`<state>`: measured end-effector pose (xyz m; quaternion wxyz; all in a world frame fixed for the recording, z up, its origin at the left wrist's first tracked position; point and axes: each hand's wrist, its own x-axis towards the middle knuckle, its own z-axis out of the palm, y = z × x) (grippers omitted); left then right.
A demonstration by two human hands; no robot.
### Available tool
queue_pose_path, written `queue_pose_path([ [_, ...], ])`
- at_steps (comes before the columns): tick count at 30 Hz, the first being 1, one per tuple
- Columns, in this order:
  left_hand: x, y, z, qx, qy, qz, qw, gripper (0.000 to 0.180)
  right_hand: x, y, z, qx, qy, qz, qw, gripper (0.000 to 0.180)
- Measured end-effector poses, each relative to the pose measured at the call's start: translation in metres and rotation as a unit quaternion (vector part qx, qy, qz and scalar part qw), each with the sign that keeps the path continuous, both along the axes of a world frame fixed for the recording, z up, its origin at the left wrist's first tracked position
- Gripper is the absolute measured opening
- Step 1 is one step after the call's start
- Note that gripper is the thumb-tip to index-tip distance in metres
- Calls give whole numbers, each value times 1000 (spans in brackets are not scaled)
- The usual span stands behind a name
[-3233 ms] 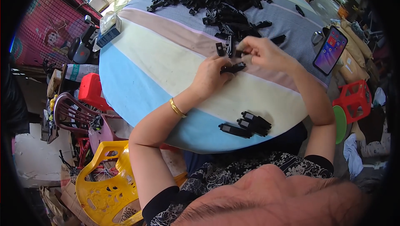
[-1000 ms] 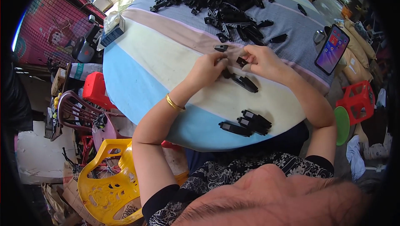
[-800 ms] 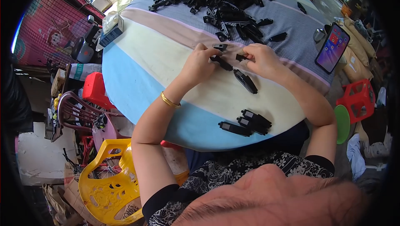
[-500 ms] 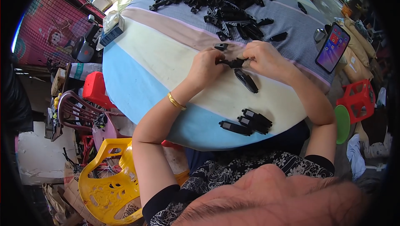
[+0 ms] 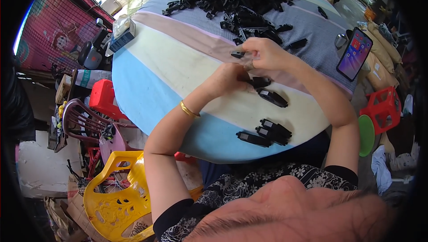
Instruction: Manually assembling small black plastic components on a table.
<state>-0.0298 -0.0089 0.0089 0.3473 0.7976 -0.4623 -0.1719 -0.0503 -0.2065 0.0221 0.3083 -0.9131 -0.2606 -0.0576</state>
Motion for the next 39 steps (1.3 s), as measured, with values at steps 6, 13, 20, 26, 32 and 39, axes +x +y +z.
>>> queue_pose_path([
  [6, 35, 24, 18, 155, 55, 34, 986, 30, 31, 7, -34, -79, -180, 5, 981, 33],
  [13, 90, 3, -6, -69, -130, 187, 971, 19, 37, 25, -41, -211, -210, -51, 953, 23],
  [20, 76, -64, -23, 19, -255, 182, 949, 39, -14, -32, -39, -91, -193, -41, 976, 9],
  [26, 76, -67, -24, 52, -275, 229, 932, 31, -30, -36, -17, -63, -70, -128, 987, 23],
  [32, 43, -22, -9, -105, -78, 170, 977, 33, -38, -41, -5, -167, -129, -140, 967, 27],
  [39, 3, -7, -6, -115, -153, 75, 979, 27, -29, -31, -5, 179, 93, -75, 977, 15],
])
